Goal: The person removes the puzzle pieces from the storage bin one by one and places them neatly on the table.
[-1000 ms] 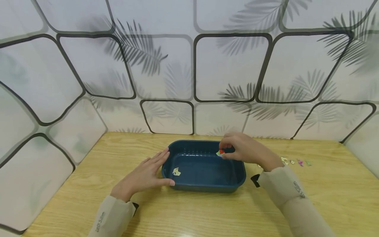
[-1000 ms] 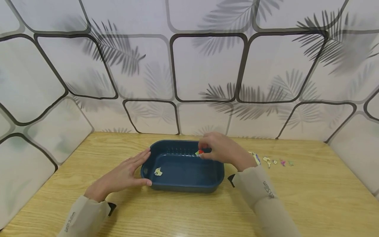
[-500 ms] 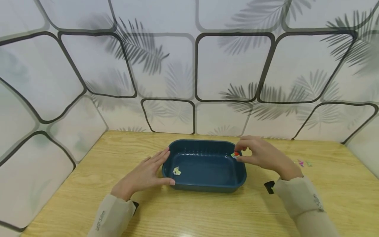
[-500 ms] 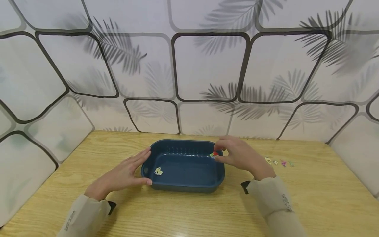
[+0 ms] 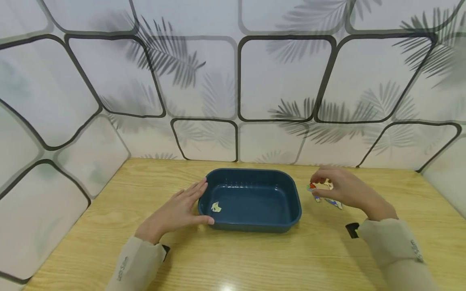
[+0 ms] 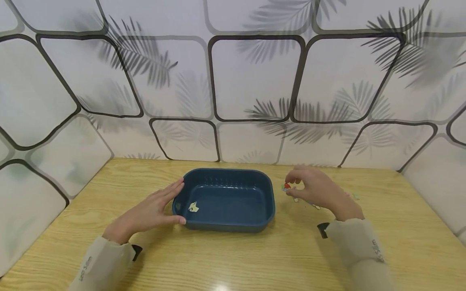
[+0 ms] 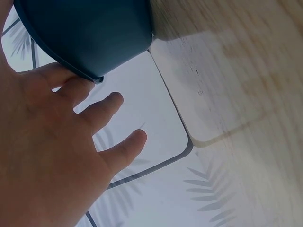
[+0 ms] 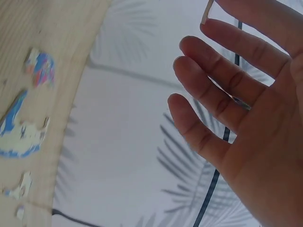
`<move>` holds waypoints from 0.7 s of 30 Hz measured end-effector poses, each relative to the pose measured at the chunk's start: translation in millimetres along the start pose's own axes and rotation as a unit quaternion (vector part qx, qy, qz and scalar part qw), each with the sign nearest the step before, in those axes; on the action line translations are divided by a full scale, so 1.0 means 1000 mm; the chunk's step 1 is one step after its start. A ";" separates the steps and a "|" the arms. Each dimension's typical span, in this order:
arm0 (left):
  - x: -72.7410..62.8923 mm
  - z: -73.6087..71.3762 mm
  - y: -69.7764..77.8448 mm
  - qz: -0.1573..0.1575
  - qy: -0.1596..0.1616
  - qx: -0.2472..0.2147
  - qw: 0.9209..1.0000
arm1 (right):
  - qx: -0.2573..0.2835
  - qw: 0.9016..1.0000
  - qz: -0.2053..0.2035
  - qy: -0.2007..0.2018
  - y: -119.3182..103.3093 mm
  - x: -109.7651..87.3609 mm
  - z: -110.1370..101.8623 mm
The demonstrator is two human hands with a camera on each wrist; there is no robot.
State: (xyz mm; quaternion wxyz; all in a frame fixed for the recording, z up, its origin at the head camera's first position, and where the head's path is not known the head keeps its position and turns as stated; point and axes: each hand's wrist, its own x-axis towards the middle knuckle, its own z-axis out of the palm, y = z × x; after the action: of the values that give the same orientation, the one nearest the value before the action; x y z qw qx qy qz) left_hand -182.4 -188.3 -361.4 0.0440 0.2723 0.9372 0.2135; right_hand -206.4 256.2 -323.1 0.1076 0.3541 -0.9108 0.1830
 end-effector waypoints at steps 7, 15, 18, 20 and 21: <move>-0.001 -0.002 0.002 -0.002 0.002 -0.005 1.000 | -0.033 0.999 0.010 0.006 0.021 -0.022 -0.001; 0.000 -0.001 0.002 0.001 0.003 -0.003 1.000 | -0.062 0.997 0.017 0.032 0.045 -0.049 -0.007; -0.001 -0.001 0.002 0.004 0.006 -0.001 1.000 | -0.069 0.996 0.044 0.032 0.050 -0.057 -0.013; -0.001 -0.001 0.001 0.003 0.006 -0.002 1.000 | -0.074 0.995 0.064 0.028 0.054 -0.062 -0.016; -0.001 0.000 0.001 0.002 0.005 -0.002 1.000 | -0.076 0.994 0.072 0.029 0.056 -0.064 -0.018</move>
State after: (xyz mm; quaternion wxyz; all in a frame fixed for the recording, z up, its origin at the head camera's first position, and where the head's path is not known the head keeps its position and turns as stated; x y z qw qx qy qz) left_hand -181.1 -188.0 -360.9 0.0389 0.2728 0.9366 0.2165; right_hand -197.1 341.0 -342.2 0.1473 0.2732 -0.9416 0.1307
